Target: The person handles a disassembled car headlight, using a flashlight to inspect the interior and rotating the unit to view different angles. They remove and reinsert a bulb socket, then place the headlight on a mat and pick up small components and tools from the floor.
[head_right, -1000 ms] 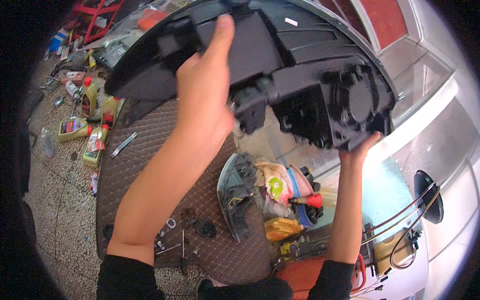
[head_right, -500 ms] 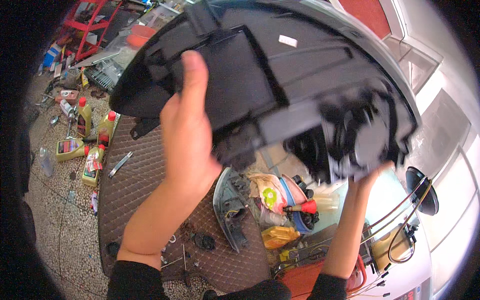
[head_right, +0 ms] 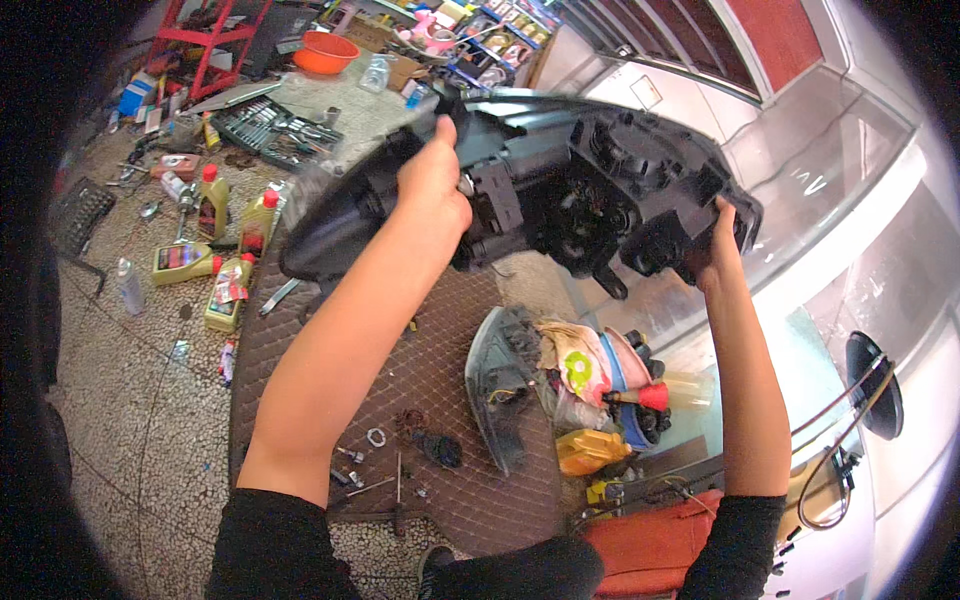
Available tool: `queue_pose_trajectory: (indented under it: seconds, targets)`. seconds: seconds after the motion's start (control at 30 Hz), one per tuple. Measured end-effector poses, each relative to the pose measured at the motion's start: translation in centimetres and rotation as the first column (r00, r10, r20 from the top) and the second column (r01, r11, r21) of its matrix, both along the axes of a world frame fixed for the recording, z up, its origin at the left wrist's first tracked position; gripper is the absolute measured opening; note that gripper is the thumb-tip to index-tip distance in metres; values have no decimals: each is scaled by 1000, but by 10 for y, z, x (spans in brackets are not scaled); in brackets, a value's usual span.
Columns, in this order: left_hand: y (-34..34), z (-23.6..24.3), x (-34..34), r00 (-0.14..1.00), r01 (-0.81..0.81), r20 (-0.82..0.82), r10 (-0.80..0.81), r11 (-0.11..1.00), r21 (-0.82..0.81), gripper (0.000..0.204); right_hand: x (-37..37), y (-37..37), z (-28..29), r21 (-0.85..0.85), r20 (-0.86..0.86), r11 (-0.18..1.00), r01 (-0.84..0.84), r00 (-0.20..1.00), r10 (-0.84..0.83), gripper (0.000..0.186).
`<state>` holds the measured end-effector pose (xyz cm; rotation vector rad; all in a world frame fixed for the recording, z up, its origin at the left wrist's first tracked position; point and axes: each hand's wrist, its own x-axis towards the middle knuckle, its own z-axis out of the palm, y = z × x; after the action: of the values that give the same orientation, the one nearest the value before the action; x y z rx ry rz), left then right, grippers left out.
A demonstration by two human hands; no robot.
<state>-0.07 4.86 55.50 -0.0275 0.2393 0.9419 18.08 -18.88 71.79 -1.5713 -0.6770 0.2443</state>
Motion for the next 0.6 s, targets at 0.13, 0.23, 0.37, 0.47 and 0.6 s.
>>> queue_pose_trajectory:
  seconds: [0.13,0.23,0.37,0.47,0.6]
  targets:
    - [-9,-36,20,984,40,-168,-53,996,-83,60,46,-1,-43,-112,-129,981,160,976,-175,65]
    - [-12,-64,21,922,110,-369,-118,993,-43,54,82,-14,-94,-264,-149,933,244,946,-289,65]
    - [-22,-105,23,879,140,-452,-151,988,-58,46,103,-38,-190,-350,-300,912,212,898,-323,63]
    - [-22,-132,33,791,158,-588,-170,985,-73,45,102,-42,-236,-344,-363,892,292,835,-413,64]
    - [-33,-152,35,766,164,-637,-82,984,70,39,89,-38,-260,-102,-559,989,110,816,-148,68]
